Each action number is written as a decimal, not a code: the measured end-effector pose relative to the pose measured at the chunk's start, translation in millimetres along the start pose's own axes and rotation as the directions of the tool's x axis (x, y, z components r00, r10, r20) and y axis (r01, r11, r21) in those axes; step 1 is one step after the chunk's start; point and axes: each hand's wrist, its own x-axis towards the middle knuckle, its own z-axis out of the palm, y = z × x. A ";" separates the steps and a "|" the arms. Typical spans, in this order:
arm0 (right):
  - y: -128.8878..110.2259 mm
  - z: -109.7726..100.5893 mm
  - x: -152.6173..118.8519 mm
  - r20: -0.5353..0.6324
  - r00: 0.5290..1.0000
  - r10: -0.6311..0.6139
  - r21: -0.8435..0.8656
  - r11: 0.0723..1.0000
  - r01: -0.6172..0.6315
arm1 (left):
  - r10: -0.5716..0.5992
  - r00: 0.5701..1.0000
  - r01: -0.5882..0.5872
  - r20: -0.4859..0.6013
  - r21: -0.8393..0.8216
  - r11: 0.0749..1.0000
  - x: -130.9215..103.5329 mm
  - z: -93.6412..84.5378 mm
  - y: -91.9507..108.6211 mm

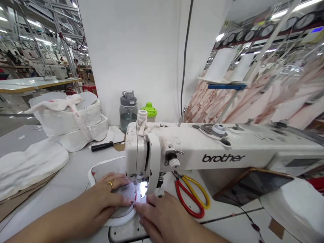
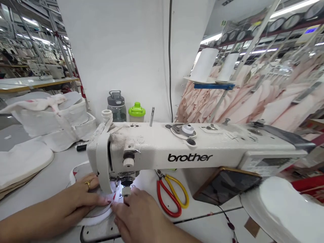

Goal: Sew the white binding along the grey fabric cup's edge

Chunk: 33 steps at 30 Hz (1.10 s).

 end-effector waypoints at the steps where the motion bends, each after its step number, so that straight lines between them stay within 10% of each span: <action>1: -0.5 0.0 0.4 0.006 1.000 0.016 -0.001 1.000 -0.016 | -0.003 1.000 0.003 0.015 0.018 1.000 0.1 -2.5 -0.7; 21: -4.8 -10.0 0.2 -0.045 0.985 0.167 0.101 0.982 -0.162 | -0.179 0.926 0.252 -0.332 0.191 0.949 2.7 46.9 15.7; 33: -4.2 -8.1 -1.2 -0.106 0.990 0.095 0.035 0.995 -0.091 | -0.092 0.986 0.120 -0.142 0.198 0.973 -5.3 12.4 1.0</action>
